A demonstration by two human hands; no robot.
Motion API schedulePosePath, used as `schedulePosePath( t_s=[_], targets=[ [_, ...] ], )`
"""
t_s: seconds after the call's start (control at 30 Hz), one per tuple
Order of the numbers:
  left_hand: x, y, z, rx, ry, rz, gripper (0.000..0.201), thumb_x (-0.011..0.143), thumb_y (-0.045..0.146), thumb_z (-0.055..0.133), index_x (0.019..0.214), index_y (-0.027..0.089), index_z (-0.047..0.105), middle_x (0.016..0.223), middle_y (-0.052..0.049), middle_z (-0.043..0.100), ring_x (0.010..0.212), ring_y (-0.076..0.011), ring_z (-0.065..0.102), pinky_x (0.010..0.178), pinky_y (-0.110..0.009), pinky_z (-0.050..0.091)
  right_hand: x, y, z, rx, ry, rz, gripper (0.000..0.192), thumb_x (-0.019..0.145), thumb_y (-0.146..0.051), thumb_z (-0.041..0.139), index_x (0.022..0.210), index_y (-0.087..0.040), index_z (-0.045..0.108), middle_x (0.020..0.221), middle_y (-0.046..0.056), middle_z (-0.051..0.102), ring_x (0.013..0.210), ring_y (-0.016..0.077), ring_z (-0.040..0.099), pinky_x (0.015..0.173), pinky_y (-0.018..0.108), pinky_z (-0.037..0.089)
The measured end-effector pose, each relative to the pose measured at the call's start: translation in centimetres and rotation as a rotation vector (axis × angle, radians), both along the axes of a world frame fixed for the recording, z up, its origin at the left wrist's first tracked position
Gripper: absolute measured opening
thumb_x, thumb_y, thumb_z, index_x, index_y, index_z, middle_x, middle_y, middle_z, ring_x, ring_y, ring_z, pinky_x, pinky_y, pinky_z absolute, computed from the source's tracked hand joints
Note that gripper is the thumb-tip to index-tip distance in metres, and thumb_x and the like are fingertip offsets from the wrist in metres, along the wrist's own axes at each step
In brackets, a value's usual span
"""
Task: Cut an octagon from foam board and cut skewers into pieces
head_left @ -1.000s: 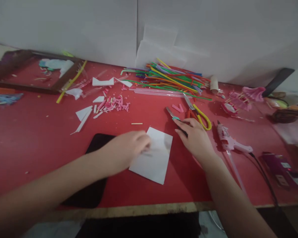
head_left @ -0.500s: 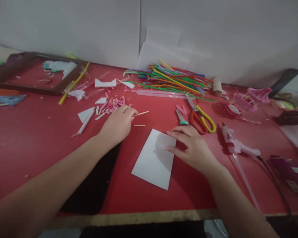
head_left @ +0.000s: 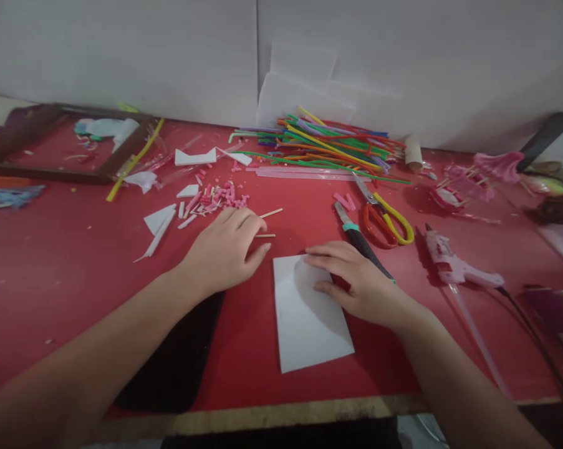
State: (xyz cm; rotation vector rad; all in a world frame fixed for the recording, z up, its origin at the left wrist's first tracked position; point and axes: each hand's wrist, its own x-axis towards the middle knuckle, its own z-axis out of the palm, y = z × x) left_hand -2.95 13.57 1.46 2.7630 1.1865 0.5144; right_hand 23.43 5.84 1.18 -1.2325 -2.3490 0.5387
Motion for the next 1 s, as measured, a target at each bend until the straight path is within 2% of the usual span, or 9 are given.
schedulePosePath(
  t_s=[0.13,0.4,0.57,0.63,0.77,0.9,1.0],
  targets=[
    [-0.4,0.3,-0.4,-0.010,0.032,0.032,0.017,0.093,0.027,0.050,0.100,0.014,0.058,0.102,-0.013,0.060,0.098,-0.0305,0.054,0.090,-0.047,0.046,0.0,0.0,-0.1,0.001,0.003,0.000,0.036,0.095,-0.024,0.059,0.130,-0.020,0.062,0.134,0.013,0.063,0.125,0.0268,0.055,0.106,0.049,0.048],
    [-0.3,0.7,-0.8,-0.069,0.038,0.055,0.010,0.093,0.023,0.050,0.090,0.018,0.057,0.096,-0.009,0.059,0.092,-0.0267,0.055,0.086,-0.043,0.046,-0.3,-0.1,0.0,0.024,0.026,-0.018,0.032,0.093,-0.024,0.060,0.125,-0.022,0.063,0.126,0.013,0.066,0.119,0.0272,0.059,0.102,0.050,0.050],
    [0.0,0.3,-0.3,-0.082,0.002,0.062,0.009,0.093,0.020,0.051,0.088,0.017,0.058,0.093,-0.010,0.060,0.093,-0.0283,0.055,0.086,-0.045,0.045,-0.5,0.1,0.1,0.042,0.025,-0.054,0.013,0.091,-0.022,0.063,0.104,-0.021,0.065,0.107,0.010,0.069,0.102,0.0244,0.062,0.091,0.043,0.052],
    [0.2,-0.3,0.0,-0.096,-0.033,0.062,0.010,0.094,0.021,0.050,0.088,0.017,0.058,0.092,-0.009,0.061,0.092,-0.0274,0.055,0.084,-0.043,0.045,-0.6,0.1,0.0,0.044,0.009,-0.116,0.002,0.091,-0.021,0.062,0.092,-0.021,0.063,0.094,0.007,0.068,0.090,0.0217,0.062,0.083,0.038,0.051],
    [0.9,-2.1,0.7,-0.170,-0.107,0.034,0.011,0.097,0.023,0.049,0.089,0.019,0.056,0.089,-0.004,0.063,0.087,-0.0224,0.058,0.079,-0.037,0.045,-0.6,0.1,-0.2,0.001,-0.033,-0.278,0.017,0.091,-0.024,0.063,0.076,-0.021,0.058,0.077,0.003,0.062,0.075,0.0179,0.058,0.069,0.031,0.046],
    [1.7,-3.8,1.2,-0.257,-0.156,-0.014,0.011,0.097,0.024,0.052,0.087,0.020,0.056,0.083,-0.001,0.064,0.079,-0.0180,0.060,0.070,-0.030,0.045,-0.5,-0.1,-0.1,0.029,-0.052,-0.313,0.014,0.091,-0.024,0.061,0.077,-0.021,0.059,0.078,0.003,0.062,0.076,0.0185,0.057,0.070,0.032,0.045],
    [2.0,-4.3,1.3,-0.319,-0.220,-0.056,0.013,0.095,0.022,0.054,0.083,0.020,0.056,0.077,0.001,0.063,0.074,-0.0165,0.059,0.065,-0.028,0.043,-0.8,-0.3,0.1,0.106,0.046,-0.190,0.003,0.090,-0.022,0.063,0.092,-0.020,0.062,0.088,0.005,0.067,0.085,0.0198,0.060,0.078,0.033,0.047]
  ],
)
